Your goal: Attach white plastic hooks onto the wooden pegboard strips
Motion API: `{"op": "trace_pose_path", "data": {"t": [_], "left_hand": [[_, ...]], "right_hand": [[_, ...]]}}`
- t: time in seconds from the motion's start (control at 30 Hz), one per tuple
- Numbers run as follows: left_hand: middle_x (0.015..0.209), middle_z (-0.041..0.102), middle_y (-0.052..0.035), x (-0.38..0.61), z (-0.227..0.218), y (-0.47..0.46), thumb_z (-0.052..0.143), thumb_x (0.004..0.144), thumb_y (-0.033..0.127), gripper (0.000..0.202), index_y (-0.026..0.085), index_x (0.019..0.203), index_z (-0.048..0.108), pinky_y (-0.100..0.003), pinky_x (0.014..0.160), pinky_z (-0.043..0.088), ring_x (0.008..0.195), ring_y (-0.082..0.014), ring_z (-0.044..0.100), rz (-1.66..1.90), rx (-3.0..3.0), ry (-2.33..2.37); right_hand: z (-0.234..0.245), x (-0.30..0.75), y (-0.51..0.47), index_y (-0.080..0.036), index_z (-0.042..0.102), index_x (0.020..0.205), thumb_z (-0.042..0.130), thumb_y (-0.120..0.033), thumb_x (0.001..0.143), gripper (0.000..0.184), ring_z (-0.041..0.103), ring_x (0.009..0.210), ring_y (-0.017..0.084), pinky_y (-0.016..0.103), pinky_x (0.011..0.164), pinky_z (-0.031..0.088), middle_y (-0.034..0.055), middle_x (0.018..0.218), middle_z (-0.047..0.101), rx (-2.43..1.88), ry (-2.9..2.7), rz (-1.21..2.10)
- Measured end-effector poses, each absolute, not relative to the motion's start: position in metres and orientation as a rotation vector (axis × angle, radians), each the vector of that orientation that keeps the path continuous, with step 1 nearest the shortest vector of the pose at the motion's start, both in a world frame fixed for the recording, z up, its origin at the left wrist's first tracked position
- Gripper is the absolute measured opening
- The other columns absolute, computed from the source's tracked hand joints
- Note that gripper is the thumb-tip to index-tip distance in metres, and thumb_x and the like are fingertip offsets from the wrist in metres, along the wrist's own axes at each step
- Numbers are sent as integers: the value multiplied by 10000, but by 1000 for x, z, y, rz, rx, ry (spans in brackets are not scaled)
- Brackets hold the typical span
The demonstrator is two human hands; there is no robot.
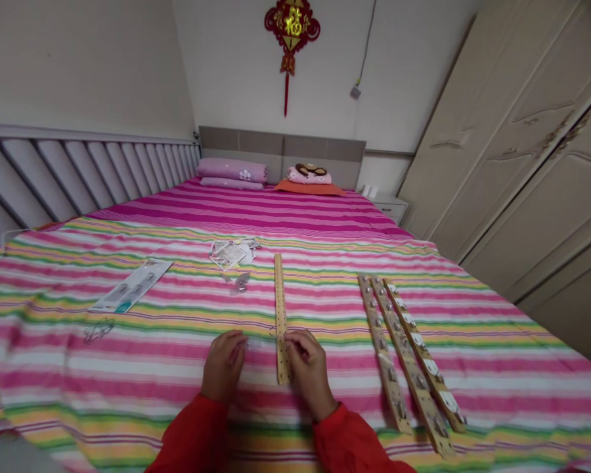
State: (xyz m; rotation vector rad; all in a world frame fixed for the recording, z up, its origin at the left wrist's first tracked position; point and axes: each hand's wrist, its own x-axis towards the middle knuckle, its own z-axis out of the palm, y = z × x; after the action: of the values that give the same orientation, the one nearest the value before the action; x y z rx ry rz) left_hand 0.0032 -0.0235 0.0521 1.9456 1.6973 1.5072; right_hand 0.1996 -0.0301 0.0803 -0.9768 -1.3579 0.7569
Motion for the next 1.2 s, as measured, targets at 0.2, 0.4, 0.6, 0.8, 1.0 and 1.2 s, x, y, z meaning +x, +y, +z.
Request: {"op": "trace_pose_path", "data": {"t": [0.2,0.4,0.6,0.8,1.0,1.2], "left_hand": [[967,691,-103,28,77,-39,580,698,583,481,186,955,668,-365,793,513,906,-232,640,1241,1215,1404],[765,684,-75,53,83,-52,721,572,569,520,165,896,684,-229,572,471,651,-132,624,1004,682,1097],[738,679,-44,60,80,-54,819,485,443,452,171,826,701,-224,593,487,653,-124,618,1115,649,1108],[646,665,-33,66,71,-60,833,464,402,420,152,771,694,-237,581,493,611,-127,617,1139,629,1126],[597,641,-6,61,67,-52,780,485,428,388,156,740,672,-252,550,470,565,-128,585,1159,875,1270],[692,680,-41,59,93,-36,746,516,418,383,149,779,677,-314,657,502,682,-181,632,1128,1078,1252]], "right_hand": [[84,216,-45,-212,710,826,583,-245,819,132,607,753,180,284,641,482,62,816,661,-921,-1460,826],[87,224,-38,-204,716,823,610,-217,764,122,624,758,170,266,645,493,54,841,680,-890,-1426,1023],[75,226,-35,-210,733,837,626,-230,704,172,598,617,145,256,548,497,32,790,691,-870,-1245,1217],[69,227,-36,-186,740,922,649,-295,712,253,599,546,146,292,563,505,49,758,706,-848,-1031,1416],[75,229,-38,-162,744,793,733,-371,676,240,570,488,133,271,498,477,25,618,675,-898,-1031,1455],[71,230,-40,-162,713,665,817,-337,568,225,482,414,84,217,424,385,-22,499,621,-997,-1068,1441]]}}
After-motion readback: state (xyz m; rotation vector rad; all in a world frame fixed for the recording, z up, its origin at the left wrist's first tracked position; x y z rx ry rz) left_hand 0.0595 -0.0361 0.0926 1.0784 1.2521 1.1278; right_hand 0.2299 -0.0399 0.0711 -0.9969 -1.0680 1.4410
